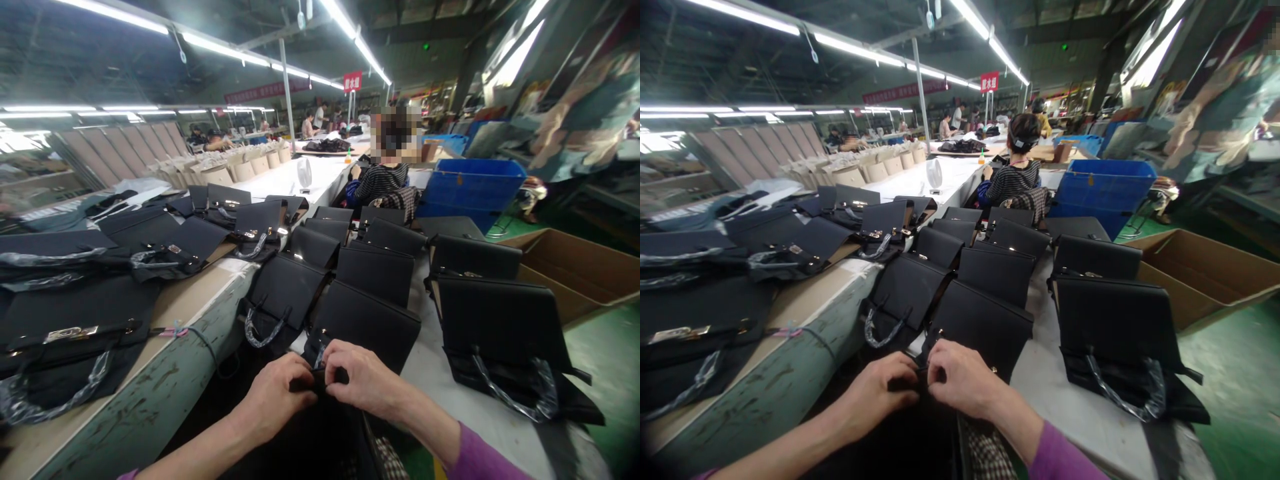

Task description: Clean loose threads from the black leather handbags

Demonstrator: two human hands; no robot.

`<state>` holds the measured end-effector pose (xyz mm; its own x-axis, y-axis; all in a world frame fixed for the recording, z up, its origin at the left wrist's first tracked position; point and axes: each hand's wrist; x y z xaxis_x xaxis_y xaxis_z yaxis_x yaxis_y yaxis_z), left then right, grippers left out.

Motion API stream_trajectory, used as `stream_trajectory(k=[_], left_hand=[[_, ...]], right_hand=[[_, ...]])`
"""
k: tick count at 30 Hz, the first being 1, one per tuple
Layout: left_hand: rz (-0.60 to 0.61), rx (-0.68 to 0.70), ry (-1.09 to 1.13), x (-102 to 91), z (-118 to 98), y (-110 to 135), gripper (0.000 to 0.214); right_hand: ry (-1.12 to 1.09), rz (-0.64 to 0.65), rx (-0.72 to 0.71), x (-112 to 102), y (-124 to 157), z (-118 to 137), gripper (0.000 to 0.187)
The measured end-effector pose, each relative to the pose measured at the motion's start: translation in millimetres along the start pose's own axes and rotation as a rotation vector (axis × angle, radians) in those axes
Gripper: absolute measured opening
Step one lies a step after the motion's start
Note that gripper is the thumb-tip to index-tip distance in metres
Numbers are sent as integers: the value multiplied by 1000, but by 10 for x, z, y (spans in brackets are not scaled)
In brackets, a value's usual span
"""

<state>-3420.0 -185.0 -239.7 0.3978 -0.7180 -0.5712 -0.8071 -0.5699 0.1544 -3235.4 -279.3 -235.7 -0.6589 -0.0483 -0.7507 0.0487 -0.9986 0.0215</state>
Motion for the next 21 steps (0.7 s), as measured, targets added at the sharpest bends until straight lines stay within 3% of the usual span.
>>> stream_trajectory(k=[7,21], left_hand=[[17,57,142,52,49,-30,15],[54,37,278,-7,32,-44,14]], right_hand=[[18,15,10,14,-13,-24,18],[35,105,48,4,-83,3,30]])
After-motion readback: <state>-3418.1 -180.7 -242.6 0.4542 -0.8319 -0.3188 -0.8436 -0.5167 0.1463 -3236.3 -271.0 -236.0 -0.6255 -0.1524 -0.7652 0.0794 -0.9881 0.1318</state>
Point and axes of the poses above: each hand's wrist, its own y-axis away from the middle knuckle, its own x-axis out of the palm, z = x × y, and after that the axes turned 6 degrees about y, right-handed
